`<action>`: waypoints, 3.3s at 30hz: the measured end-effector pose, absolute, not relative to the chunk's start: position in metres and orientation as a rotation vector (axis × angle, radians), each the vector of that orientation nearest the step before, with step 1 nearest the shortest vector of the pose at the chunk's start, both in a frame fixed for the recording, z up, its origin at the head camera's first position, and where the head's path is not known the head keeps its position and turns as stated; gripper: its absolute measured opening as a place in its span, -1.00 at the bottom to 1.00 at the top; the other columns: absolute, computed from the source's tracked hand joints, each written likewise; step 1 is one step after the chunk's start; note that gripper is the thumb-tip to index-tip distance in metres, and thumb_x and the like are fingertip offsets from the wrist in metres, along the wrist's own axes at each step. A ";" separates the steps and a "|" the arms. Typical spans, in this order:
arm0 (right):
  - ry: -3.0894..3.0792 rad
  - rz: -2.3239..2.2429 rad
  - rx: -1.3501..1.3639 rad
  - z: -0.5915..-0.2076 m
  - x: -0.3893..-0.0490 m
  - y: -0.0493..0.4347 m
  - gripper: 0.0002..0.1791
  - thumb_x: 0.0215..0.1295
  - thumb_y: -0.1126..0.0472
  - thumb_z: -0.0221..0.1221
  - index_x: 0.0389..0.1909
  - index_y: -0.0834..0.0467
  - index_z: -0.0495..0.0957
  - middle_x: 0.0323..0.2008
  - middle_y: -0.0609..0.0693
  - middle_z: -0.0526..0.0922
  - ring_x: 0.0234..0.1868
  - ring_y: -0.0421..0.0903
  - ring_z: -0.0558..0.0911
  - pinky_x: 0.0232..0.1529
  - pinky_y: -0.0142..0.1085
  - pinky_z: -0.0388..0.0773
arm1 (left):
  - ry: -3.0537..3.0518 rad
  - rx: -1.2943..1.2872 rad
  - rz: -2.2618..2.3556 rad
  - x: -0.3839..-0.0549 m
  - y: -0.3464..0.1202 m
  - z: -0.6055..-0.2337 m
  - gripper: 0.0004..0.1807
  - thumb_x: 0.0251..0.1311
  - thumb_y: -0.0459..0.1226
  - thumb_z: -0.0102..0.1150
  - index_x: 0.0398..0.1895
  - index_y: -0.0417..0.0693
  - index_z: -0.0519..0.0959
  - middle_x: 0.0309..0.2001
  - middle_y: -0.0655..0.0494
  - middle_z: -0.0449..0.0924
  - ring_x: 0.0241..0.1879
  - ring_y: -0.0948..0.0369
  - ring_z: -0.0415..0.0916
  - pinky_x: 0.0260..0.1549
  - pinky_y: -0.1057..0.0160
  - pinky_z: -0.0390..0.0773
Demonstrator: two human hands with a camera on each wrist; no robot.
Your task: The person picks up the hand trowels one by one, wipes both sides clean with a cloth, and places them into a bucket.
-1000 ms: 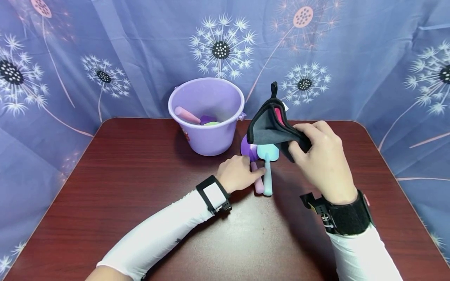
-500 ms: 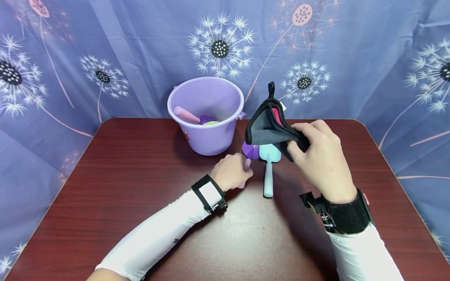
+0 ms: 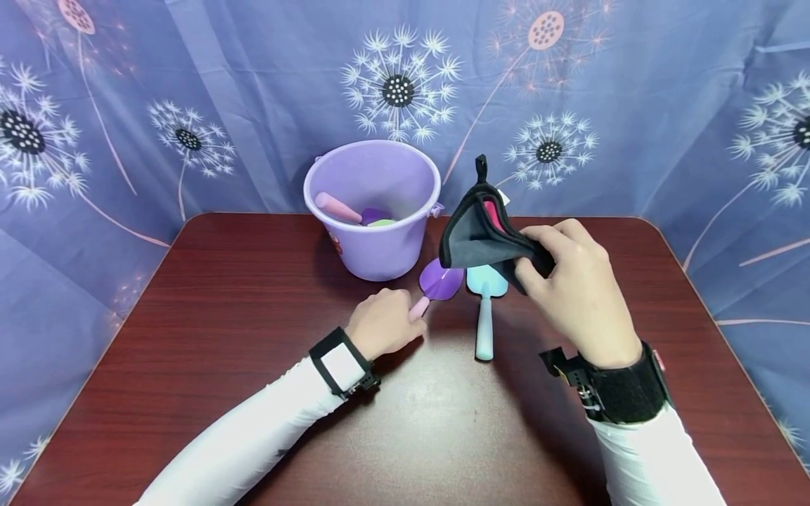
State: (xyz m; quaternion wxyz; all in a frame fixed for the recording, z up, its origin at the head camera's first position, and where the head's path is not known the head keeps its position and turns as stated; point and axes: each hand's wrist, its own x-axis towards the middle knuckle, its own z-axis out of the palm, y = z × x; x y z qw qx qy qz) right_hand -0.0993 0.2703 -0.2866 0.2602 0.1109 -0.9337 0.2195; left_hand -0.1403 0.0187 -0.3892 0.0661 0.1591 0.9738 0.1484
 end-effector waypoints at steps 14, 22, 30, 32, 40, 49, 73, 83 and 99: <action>-2.509 0.583 0.426 -0.286 -0.099 0.266 -0.67 0.16 0.32 0.25 -0.02 0.08 0.69 -0.18 -0.06 0.55 -0.37 -0.22 0.34 -0.38 -0.35 0.21 | 3.119 0.672 0.396 -0.110 -0.033 -0.371 -0.81 0.27 -0.14 0.19 -0.37 -0.06 0.48 -0.45 0.07 0.53 -0.47 0.06 0.59 -0.55 0.05 0.55; -2.442 0.557 0.656 -0.285 -0.099 0.260 -0.68 0.11 0.35 0.30 -0.07 0.09 0.68 -0.21 -0.05 0.54 -0.30 -0.24 0.38 -0.36 -0.37 0.24 | 3.251 0.937 0.422 -0.107 -0.062 -0.356 -0.83 0.21 -0.22 0.28 -0.40 -0.05 0.49 -0.43 0.10 0.47 -0.44 0.09 0.44 -0.48 0.12 0.51; -2.420 0.544 0.926 -0.286 -0.097 0.248 -0.61 0.09 0.35 0.30 0.00 0.13 0.65 -0.15 -0.02 0.50 -0.20 -0.25 0.45 -0.20 -0.44 0.32 | 3.277 1.172 0.641 -0.106 -0.083 -0.335 -0.89 0.28 -0.31 0.22 -0.19 -0.15 0.55 -0.35 0.11 0.47 -0.36 0.12 0.37 -0.32 0.20 0.40; -2.402 0.525 0.952 -0.287 -0.096 0.243 -0.58 0.06 0.36 0.32 0.01 0.13 0.65 -0.16 -0.01 0.50 -0.21 -0.22 0.45 -0.19 -0.41 0.32 | 3.268 1.192 0.687 -0.105 -0.085 -0.330 -0.87 0.31 -0.30 0.20 -0.15 -0.15 0.55 -0.32 0.12 0.48 -0.34 0.13 0.37 -0.29 0.20 0.40; -2.344 0.397 0.916 -0.294 -0.090 0.225 -0.61 0.10 0.33 0.21 0.02 0.15 0.65 -0.24 0.02 0.47 -0.24 -0.03 0.43 -0.30 -0.17 0.43 | 3.237 1.259 0.798 -0.094 -0.078 -0.319 -0.87 0.37 -0.28 0.13 -0.14 -0.15 0.54 -0.35 0.15 0.43 -0.34 0.16 0.35 -0.29 0.22 0.39; -2.413 0.258 0.906 -0.299 -0.088 0.215 -0.62 0.28 0.24 0.07 0.10 0.12 0.62 -0.21 -0.01 0.43 -0.22 -0.03 0.40 -0.48 -0.23 0.43 | 3.293 1.298 0.746 -0.086 -0.072 -0.316 -0.87 0.40 -0.25 0.11 -0.23 -0.16 0.52 -0.40 0.12 0.36 -0.38 0.15 0.29 -0.34 0.24 0.36; -2.315 0.343 0.695 -0.290 -0.095 0.236 -0.65 0.12 0.33 0.15 -0.04 0.21 0.66 -0.28 0.09 0.50 -0.28 0.07 0.45 -0.33 -0.07 0.42 | 3.312 1.189 0.890 -0.093 -0.086 -0.306 -0.83 0.36 -0.31 0.15 -0.07 -0.19 0.53 -0.32 0.10 0.40 -0.34 0.12 0.32 -0.29 0.21 0.38; -2.299 0.311 0.664 -0.286 -0.094 0.242 -0.63 0.13 0.33 0.15 -0.02 0.19 0.67 -0.27 0.11 0.50 -0.25 0.11 0.46 -0.37 -0.01 0.42 | 3.302 1.187 0.962 -0.093 -0.087 -0.305 -0.83 0.38 -0.28 0.13 -0.07 -0.19 0.54 -0.33 0.12 0.43 -0.33 0.16 0.35 -0.28 0.21 0.40; -2.317 0.229 0.827 -0.289 -0.090 0.227 -0.68 0.17 0.34 0.18 -0.04 0.16 0.67 -0.25 0.09 0.48 -0.25 0.11 0.43 -0.57 -0.07 0.46 | 3.281 1.116 0.904 -0.090 -0.079 -0.313 -0.83 0.37 -0.28 0.16 -0.08 -0.17 0.54 -0.32 0.12 0.39 -0.33 0.16 0.35 -0.29 0.20 0.42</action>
